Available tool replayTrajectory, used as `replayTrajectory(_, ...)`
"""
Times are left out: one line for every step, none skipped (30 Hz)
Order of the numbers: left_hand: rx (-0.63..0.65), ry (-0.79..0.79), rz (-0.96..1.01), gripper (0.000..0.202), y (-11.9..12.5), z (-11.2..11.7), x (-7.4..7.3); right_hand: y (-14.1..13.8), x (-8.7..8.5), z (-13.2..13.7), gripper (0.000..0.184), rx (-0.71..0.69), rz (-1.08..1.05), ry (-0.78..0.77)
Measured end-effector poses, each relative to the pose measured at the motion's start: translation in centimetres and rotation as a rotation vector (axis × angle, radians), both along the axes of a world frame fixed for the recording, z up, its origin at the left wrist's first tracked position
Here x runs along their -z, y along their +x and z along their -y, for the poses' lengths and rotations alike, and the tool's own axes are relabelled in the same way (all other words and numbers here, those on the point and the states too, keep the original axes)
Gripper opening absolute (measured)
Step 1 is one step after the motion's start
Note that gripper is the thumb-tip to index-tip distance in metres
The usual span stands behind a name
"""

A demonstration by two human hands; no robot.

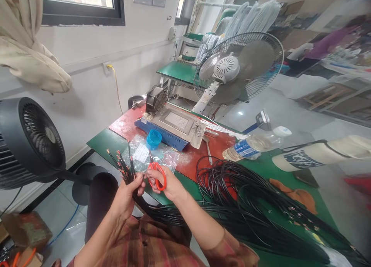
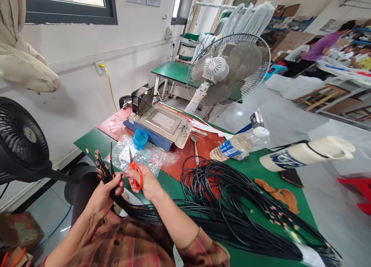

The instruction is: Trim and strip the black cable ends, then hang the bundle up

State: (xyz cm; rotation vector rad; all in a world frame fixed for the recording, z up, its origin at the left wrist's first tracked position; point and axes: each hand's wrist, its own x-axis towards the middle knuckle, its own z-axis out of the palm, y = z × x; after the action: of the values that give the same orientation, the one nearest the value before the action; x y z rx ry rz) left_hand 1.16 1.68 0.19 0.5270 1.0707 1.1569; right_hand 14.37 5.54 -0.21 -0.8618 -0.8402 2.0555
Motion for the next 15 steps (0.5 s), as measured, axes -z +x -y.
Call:
replayTrajectory(0.003,0.001,-0.001,0.024,0.04,-0.01,-0.05,0.03,-0.13,-0.07,0.035,0.000,0.006,-0.007)
replayTrajectory(0.008,0.003,-0.002,0.024,0.08,-0.01,-0.08,0.03,-0.25,-0.10,0.037,0.002,0.013,-0.012)
replayTrajectory(0.013,0.005,-0.003,0.024,0.11,-0.01,-0.09,0.00,-0.36,-0.11,0.039,0.003,0.023,-0.011)
replayTrajectory(0.018,0.009,-0.001,0.024,0.12,0.00,-0.08,-0.06,-0.46,-0.09,0.040,-0.001,0.032,-0.007)
replayTrajectory(0.023,0.014,0.003,0.024,0.12,0.02,-0.04,-0.13,-0.54,-0.05,0.040,-0.009,0.041,-0.003)
replayTrajectory(0.026,0.021,0.011,0.024,0.09,0.05,0.01,-0.21,-0.58,0.00,0.040,-0.020,0.044,-0.002)
replayTrajectory(0.026,0.030,0.021,0.023,0.06,0.09,0.07,-0.29,-0.59,0.06,0.040,-0.030,0.037,-0.011)
replayTrajectory(0.026,0.041,0.032,0.022,0.00,0.14,0.13,-0.38,-0.55,0.13,0.040,-0.041,0.017,-0.031)
replayTrajectory(0.027,0.054,0.043,0.021,-0.06,0.18,0.19,-0.47,-0.48,0.20,0.040,-0.052,-0.011,-0.056)
replayTrajectory(0.031,0.070,0.051,0.021,-0.13,0.23,0.25,-0.57,-0.37,0.27,0.041,-0.061,-0.039,-0.079)
replayTrajectory(0.038,0.087,0.056,0.022,-0.21,0.27,0.30,-0.65,-0.23,0.35,0.041,-0.067,-0.063,-0.096)
replayTrajectory(0.047,0.104,0.058,0.023,-0.28,0.30,0.34,-0.73,-0.09,0.42,0.041,-0.070,-0.079,-0.108)
replayTrajectory(0.057,0.117,0.057,0.023,-0.33,0.33,0.39,-0.80,0.04,0.50,0.041,-0.069,-0.087,-0.115)
replayTrajectory(0.062,0.126,0.052,0.023,-0.38,0.34,0.43,-0.86,0.16,0.59,0.041,-0.065,-0.093,-0.117)
replayTrajectory(0.065,0.132,0.046,0.024,-0.39,0.36,0.46,-0.91,0.25,0.69,0.040,-0.059,-0.097,-0.112)
